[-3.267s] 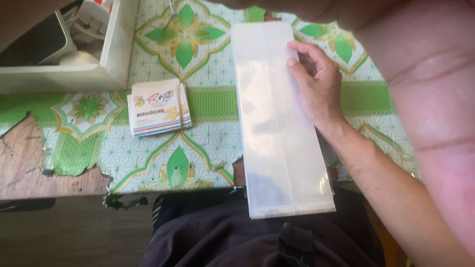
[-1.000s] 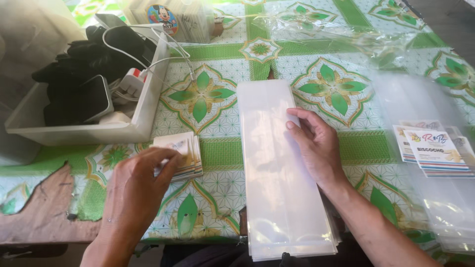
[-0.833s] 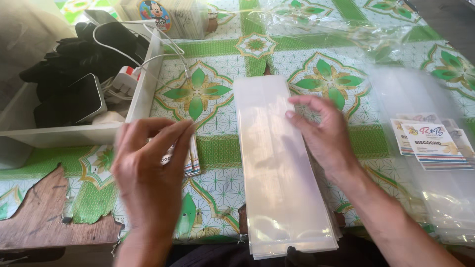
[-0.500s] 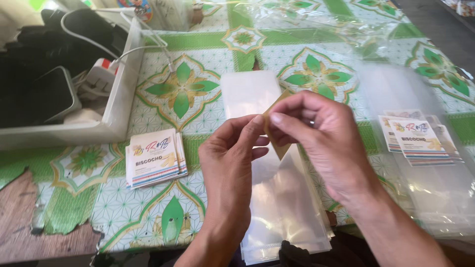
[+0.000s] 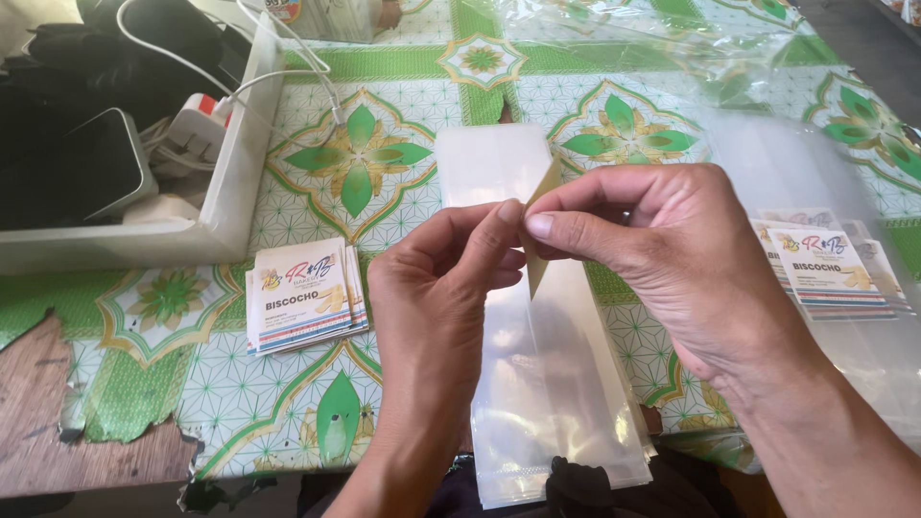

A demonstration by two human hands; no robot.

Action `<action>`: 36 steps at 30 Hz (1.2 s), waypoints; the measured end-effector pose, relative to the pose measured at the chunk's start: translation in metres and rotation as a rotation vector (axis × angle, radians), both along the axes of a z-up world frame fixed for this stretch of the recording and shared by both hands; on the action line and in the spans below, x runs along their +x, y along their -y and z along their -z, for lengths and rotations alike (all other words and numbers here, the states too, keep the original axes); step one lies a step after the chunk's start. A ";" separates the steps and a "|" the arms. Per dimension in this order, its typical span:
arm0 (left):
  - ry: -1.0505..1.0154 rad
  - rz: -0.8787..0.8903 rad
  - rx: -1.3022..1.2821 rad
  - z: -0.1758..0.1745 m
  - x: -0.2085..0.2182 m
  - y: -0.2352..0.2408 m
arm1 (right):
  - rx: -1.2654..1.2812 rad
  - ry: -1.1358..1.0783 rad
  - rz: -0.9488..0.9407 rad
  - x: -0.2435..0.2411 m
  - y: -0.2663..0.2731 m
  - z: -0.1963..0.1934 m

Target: The person repeatedly peels backing from small printed labels and sticks them onto clear plastic bags. The person handles a stack of labels and a stack of bags, applying one label per bag in sequence.

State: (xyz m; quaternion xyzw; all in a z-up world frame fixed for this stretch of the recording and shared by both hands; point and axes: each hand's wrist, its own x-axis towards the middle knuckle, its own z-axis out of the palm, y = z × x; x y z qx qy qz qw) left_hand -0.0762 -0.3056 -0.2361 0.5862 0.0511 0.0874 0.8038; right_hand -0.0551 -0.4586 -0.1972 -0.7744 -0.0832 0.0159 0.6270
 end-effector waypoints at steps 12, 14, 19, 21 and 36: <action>0.069 -0.031 0.364 -0.009 -0.001 -0.009 | -0.085 0.076 -0.012 0.004 -0.003 0.002; 0.058 -0.027 0.359 -0.008 0.000 -0.008 | -0.076 0.086 -0.005 0.004 -0.004 0.004; 0.074 0.010 0.228 -0.004 0.003 -0.006 | -0.016 0.074 0.002 0.008 -0.005 0.010; 0.096 0.025 0.198 -0.002 0.003 -0.003 | 0.011 0.055 0.008 0.011 -0.002 0.014; 0.130 0.004 0.040 0.008 0.020 0.008 | 0.187 -0.035 0.081 0.010 -0.005 0.025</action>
